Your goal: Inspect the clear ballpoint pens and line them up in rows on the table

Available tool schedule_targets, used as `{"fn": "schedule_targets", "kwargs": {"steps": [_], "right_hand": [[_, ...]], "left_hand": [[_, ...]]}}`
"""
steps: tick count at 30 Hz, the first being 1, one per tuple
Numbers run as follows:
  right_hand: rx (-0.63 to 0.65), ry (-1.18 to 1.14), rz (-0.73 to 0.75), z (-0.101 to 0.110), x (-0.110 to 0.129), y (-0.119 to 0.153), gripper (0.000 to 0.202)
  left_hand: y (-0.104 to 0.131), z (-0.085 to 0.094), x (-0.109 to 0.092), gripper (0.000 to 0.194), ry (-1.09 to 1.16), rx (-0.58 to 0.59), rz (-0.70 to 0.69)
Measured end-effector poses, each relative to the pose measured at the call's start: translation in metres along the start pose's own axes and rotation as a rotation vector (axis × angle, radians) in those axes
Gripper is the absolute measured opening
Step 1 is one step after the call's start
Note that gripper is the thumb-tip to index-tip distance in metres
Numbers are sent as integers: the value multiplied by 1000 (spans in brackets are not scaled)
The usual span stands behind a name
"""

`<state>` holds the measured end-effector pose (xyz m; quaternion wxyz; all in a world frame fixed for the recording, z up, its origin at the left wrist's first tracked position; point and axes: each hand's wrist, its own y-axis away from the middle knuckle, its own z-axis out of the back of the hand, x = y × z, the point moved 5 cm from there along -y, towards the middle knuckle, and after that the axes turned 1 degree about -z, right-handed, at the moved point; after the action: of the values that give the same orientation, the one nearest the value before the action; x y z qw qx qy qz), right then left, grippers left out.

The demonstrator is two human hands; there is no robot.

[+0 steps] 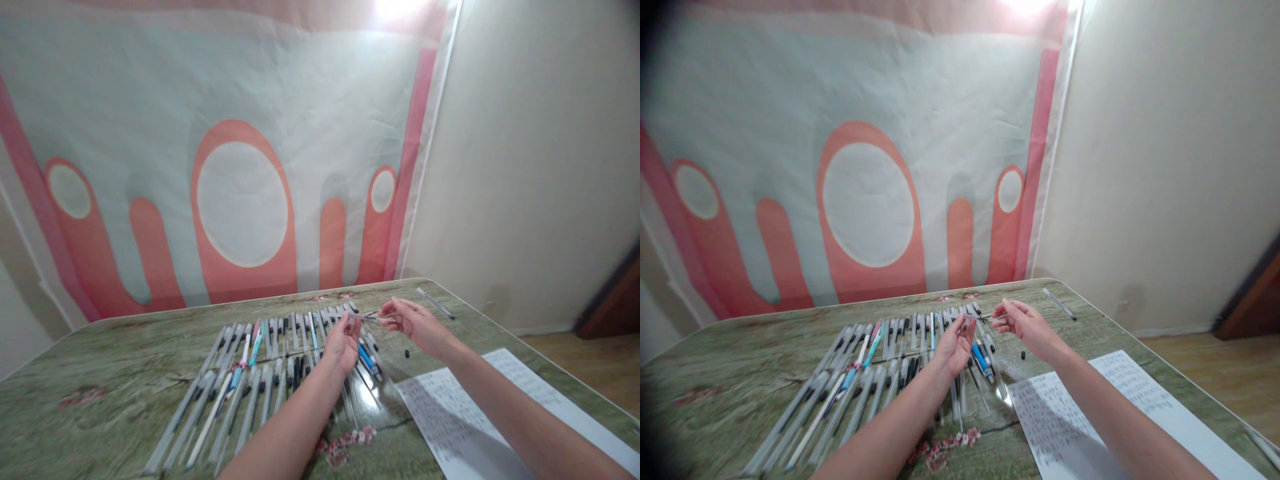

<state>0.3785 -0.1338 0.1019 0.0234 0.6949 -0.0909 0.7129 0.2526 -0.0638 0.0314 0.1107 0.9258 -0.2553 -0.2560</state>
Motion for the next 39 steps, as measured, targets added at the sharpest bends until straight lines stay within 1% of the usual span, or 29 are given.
{"fn": "schedule_targets", "kwargs": {"steps": [3, 8, 9, 11, 15, 20, 26, 30, 39], "right_hand": [[31, 250, 40, 6, -2, -1, 36], [226, 787, 5, 23, -21, -2, 16], [257, 861, -3, 26, -25, -2, 15], [297, 950, -18, 32, -33, -3, 20], [338, 983, -50, 33, -48, -6, 29], [383, 971, -13, 22, -60, -8, 28], [274, 1030, 30, 14, -62, -8, 38], [271, 1015, 51, 11, -65, -9, 36], [286, 1000, 118, 5, -71, -10, 24]], "left_hand": [[-2, -1, -5, 8, 42, -5, 3], [-4, 2, -4, 8, 60, -1, 16], [-5, 3, -4, 7, 53, -3, 9], [-4, 3, -3, 5, 34, 2, -22], [-3, 3, 0, 5, -4, 33, -51], [-5, 6, 4, 7, -27, 52, -53], [-9, 9, 6, 8, -41, 61, -64], [-8, 8, 6, 7, -50, 55, -72], [-5, 6, 6, 6, -67, 61, -71]]}}
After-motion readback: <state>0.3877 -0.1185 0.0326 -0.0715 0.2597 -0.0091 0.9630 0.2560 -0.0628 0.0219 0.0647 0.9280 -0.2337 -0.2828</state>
